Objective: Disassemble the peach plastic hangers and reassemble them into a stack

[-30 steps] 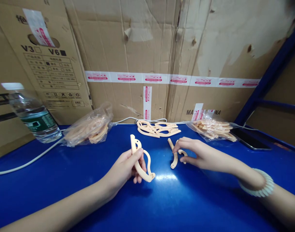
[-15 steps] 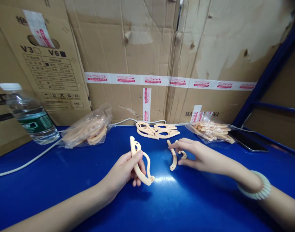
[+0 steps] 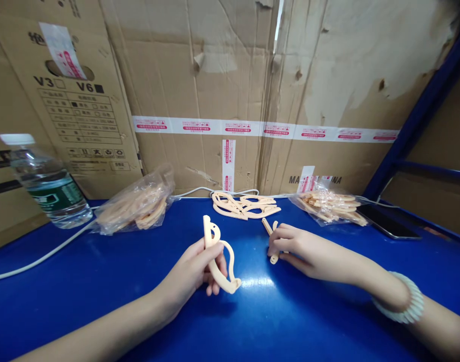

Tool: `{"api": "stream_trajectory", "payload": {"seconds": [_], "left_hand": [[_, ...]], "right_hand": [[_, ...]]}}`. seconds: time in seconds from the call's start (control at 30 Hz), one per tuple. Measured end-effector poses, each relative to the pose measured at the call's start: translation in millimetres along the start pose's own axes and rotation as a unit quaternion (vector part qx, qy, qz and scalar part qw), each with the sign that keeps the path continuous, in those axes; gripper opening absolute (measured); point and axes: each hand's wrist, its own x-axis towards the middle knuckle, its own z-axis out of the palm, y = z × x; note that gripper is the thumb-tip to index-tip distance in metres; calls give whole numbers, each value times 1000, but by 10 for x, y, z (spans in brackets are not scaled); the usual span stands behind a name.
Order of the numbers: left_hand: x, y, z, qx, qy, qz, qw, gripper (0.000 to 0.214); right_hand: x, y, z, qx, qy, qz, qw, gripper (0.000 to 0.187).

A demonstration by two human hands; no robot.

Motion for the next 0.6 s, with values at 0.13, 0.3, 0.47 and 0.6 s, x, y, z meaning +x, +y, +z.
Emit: {"api": "stream_trajectory", "payload": {"seconds": [0.13,0.3,0.47,0.6], "left_hand": [[-22,-6,-11,-27,-19,32,999,25],[-18,-112,-31,-9,-39,83,996,33],[-72,-128,1,55,-83,130,986,31],[-99,-108,20,82,-68,154,982,30]], "right_hand": [[-11,-80,23,-23,50,-12,998,48],[11,-385,174,-83,86,-88,989,61],[41,-582,297,-151,37,-171,973,50],[57,-579,303,-143,41,-163,975,46]]}}
